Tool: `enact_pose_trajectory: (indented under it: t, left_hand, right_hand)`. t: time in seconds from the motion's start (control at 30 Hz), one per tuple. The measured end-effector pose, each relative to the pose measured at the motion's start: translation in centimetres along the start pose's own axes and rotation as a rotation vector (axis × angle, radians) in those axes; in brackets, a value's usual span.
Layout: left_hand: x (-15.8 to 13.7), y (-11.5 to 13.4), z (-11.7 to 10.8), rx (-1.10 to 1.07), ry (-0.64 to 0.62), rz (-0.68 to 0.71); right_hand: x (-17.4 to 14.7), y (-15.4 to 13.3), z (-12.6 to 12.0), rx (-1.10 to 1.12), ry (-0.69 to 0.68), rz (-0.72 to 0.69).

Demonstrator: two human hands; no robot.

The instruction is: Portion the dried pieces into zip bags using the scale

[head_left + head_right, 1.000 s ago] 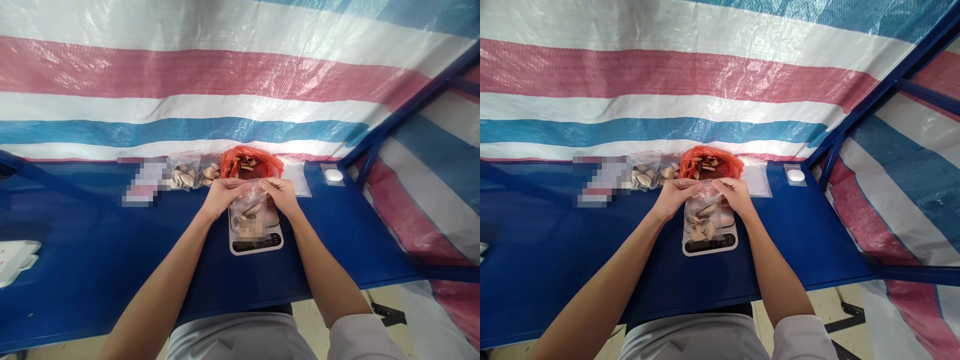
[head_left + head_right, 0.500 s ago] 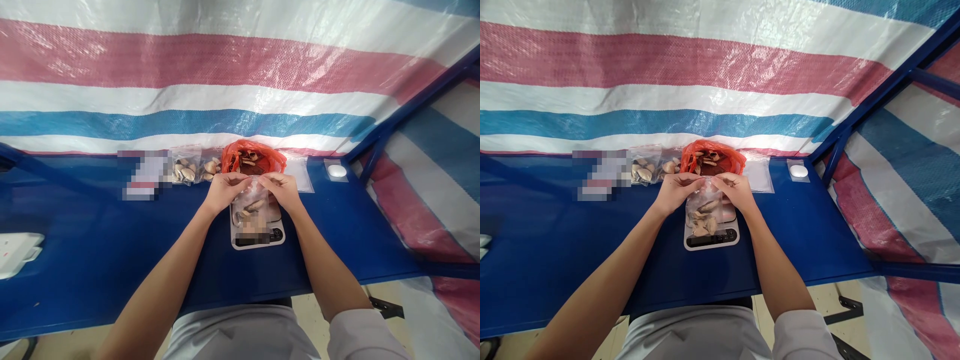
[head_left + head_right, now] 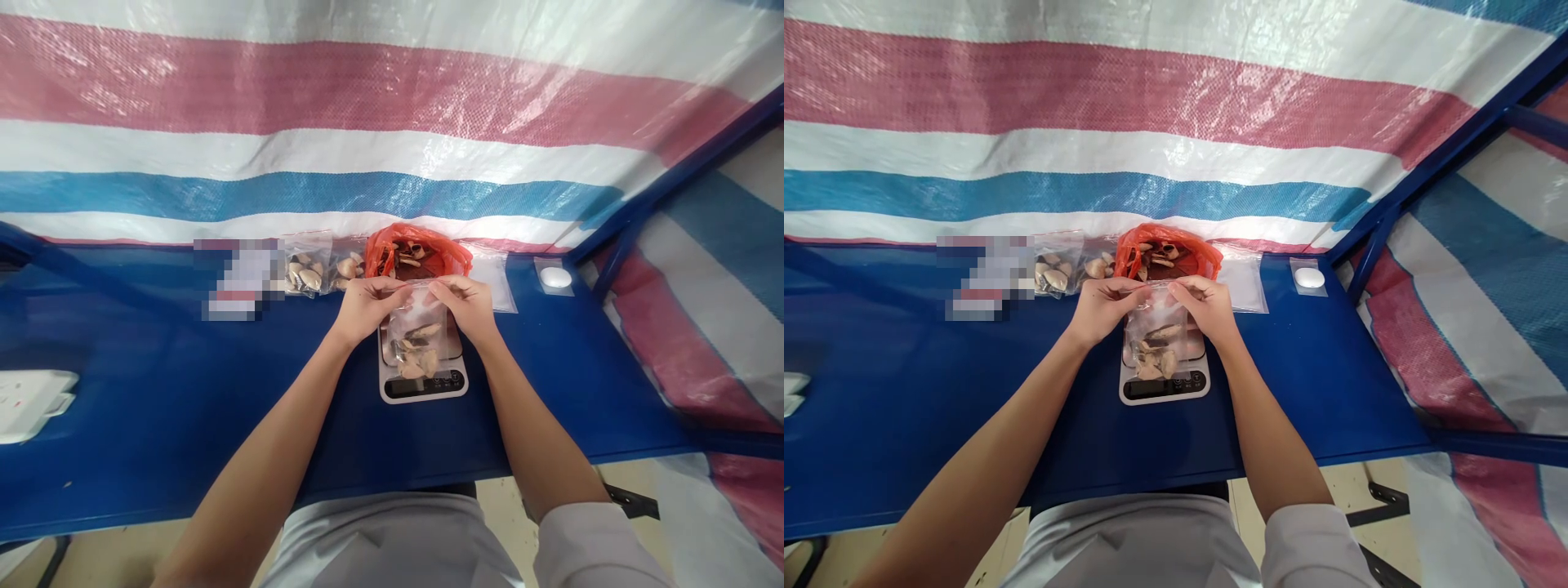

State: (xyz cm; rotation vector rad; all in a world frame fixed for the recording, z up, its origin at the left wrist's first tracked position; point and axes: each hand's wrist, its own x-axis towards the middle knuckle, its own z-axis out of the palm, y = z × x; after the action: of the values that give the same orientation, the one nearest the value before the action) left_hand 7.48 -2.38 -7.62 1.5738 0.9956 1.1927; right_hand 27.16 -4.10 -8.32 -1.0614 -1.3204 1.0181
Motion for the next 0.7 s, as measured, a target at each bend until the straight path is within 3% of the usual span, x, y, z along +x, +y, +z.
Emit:
enact_pose_trajectory:
  t: [0.17, 0.43, 0.7]
  left_hand:
    - [-0.02, 0.14, 0.27, -0.002, 0.021, 0.03]
    - [0.06, -0.33, 0.0, -0.059, 0.032, -0.068]
    - [-0.04, -0.09, 0.19, 0.001, 0.052, -0.003]
  right_hand:
    - [-0.07, -0.01, 0.14, -0.003, -0.071, -0.007]
    - [0.08, 0.02, 0.14, -0.012, 0.008, 0.02]
    - [0.06, -0.38, 0.44, -0.004, -0.016, 0.052]
